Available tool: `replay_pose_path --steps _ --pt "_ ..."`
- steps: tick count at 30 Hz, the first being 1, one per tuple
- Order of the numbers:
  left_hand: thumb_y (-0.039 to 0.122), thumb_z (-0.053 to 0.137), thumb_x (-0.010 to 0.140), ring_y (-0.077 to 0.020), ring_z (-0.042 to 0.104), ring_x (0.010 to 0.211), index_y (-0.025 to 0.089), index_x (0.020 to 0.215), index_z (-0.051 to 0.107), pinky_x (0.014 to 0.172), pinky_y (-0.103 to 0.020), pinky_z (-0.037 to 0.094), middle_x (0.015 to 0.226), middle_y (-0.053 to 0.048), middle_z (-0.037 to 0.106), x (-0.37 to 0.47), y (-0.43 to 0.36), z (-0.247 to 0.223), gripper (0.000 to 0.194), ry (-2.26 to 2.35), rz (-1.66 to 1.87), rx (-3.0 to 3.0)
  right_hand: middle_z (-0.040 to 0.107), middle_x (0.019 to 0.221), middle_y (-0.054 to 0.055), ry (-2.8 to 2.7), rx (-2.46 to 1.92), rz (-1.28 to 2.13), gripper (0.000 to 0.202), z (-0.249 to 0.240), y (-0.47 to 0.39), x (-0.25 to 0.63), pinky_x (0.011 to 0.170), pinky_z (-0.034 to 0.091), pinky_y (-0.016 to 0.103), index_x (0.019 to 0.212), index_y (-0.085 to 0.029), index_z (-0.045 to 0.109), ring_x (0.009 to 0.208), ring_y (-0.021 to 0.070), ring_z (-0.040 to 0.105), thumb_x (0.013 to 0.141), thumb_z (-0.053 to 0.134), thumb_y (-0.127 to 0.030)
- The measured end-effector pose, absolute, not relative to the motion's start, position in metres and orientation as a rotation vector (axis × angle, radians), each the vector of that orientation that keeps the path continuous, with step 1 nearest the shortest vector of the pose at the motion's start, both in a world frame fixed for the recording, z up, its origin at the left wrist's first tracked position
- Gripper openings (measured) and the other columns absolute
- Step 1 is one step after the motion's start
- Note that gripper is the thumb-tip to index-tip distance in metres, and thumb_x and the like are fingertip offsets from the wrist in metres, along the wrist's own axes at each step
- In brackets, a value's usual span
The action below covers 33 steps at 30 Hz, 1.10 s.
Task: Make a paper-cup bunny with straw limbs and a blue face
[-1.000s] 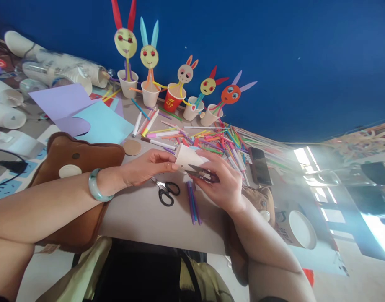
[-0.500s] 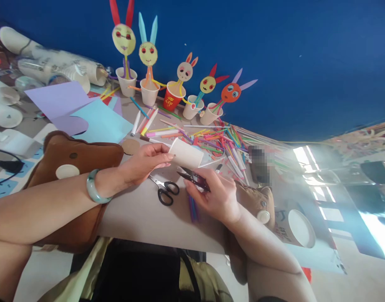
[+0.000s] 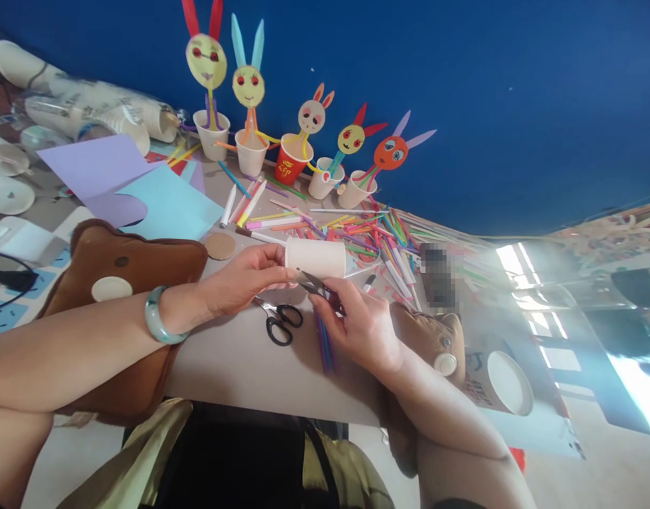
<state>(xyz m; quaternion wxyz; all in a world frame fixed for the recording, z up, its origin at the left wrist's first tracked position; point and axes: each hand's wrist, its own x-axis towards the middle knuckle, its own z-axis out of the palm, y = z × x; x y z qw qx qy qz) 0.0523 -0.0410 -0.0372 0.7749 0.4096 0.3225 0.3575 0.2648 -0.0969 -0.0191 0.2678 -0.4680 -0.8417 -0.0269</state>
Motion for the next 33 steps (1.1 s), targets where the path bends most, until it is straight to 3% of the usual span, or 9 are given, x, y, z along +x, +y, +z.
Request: replay_pose_path --steps 9,17,33 --pt "0.034 0.084 0.073 -0.0163 0.064 0.080 0.015 0.078 0.068 0.077 -0.029 0.048 0.076 -0.002 0.069 0.051 -0.041 -0.041 0.025 0.688 0.825 0.959 0.070 0.069 0.000 -2.268 -1.257 -0.103 0.017 -0.016 -0.098 0.266 0.053 0.043 0.022 0.103 -0.018 0.063 0.050 0.0100 0.058 0.100 0.058 -0.034" --pt "0.030 0.086 0.071 -0.0182 0.066 0.084 0.014 0.081 0.074 0.086 -0.034 0.050 0.085 -0.005 0.075 0.051 -0.040 -0.037 0.023 0.631 0.799 0.903 0.070 0.068 -0.001 -2.273 -1.299 -0.155 0.016 -0.012 -0.101 0.267 0.053 0.040 0.023 0.101 -0.019 0.064 0.051 0.0100 0.058 0.100 0.058 -0.034" --pt "0.038 0.083 0.076 -0.0153 0.059 0.079 0.015 0.082 0.074 0.072 -0.026 0.046 0.085 -0.003 0.069 0.048 -0.040 -0.039 0.025 0.721 0.856 1.213 0.068 0.067 -0.001 -2.343 -1.307 -0.202 0.020 -0.004 -0.106 0.267 0.049 0.032 0.026 0.094 -0.018 0.061 0.055 0.0115 0.061 0.102 0.053 -0.035"
